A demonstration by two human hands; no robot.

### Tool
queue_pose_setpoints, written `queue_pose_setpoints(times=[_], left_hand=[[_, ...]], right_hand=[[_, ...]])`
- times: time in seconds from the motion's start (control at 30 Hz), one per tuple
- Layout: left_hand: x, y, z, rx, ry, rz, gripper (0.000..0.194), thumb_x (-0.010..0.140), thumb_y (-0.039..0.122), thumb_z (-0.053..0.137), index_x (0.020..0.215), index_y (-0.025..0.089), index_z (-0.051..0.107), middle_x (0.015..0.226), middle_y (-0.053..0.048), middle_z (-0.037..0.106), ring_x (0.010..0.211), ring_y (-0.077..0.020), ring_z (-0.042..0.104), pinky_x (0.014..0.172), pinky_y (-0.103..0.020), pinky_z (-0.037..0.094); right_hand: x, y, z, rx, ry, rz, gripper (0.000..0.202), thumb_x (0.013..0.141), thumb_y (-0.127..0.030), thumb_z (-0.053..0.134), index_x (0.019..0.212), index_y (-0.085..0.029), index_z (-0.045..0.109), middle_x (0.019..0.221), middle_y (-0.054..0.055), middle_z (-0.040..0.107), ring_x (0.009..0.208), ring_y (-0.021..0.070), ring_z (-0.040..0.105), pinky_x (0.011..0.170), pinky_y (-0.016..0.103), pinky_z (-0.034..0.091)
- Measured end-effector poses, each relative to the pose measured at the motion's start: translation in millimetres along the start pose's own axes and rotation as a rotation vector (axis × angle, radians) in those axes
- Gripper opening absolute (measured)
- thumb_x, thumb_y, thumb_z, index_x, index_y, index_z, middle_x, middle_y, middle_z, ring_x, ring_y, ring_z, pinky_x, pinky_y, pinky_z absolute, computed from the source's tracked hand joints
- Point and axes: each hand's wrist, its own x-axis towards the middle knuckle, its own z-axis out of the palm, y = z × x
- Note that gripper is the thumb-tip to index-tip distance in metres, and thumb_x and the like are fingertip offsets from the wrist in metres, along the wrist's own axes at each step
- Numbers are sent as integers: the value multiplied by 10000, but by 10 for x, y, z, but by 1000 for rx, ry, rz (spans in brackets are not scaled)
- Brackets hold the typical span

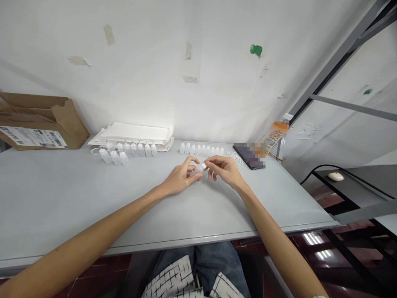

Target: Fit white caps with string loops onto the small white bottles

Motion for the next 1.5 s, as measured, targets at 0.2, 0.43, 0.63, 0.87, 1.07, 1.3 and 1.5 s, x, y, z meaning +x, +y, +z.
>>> queue_pose_setpoints(times=[0.2,0.43,0.63,0.87,1.07,1.3,1.5], left_hand=[[12,-38,20,-7,19,-7,338,835,421,626,1090,207,568,832,-13,700,789,-184,667,680,-266,477],[52,-61,10,-109,11,-26,360,812,439,657,1068,188,686,1086,-76,708,1054,-259,641,813,-312,495],[70,-38,18,-314,-16,-109,430,864,507,578,1069,134,643,876,-99,706,781,-203,685,617,-274,487],[65,-66,4,-341,-28,-83,386,870,496,581,1128,215,522,866,-51,707,708,-171,696,620,-260,487],[66,-44,34,-321,33,-60,280,901,469,528,963,201,474,804,-24,668,555,-97,588,488,-191,369],[15,-18,59,-186,104,-27,189,963,418,407,960,229,402,724,37,577,531,-79,450,552,-211,364],[-16,9,66,-62,101,8,191,980,420,348,962,230,366,683,46,540,531,-99,424,564,-232,354]], right_hand=[[-4,27,-9,-93,6,-17,294,754,-421,732,855,-145,715,740,54,668,594,148,624,447,240,485],[-4,61,-20,-150,22,-22,217,739,-338,728,853,-153,729,780,62,681,672,168,630,492,266,523],[-1,83,5,-146,54,-73,187,742,-313,727,852,-162,735,809,60,683,697,174,640,510,281,554],[4,118,41,-145,71,-82,265,727,-394,749,872,-174,735,900,73,691,700,171,637,504,292,577],[4,110,67,-132,34,-18,342,738,-468,733,859,-150,699,738,46,656,646,159,620,543,303,581],[3,121,142,-127,3,-10,388,807,-535,648,837,-149,661,707,30,631,561,127,591,569,287,535],[-1,174,198,-334,8,-53,454,923,-547,464,662,-181,530,531,-30,467,472,111,476,518,259,418]])
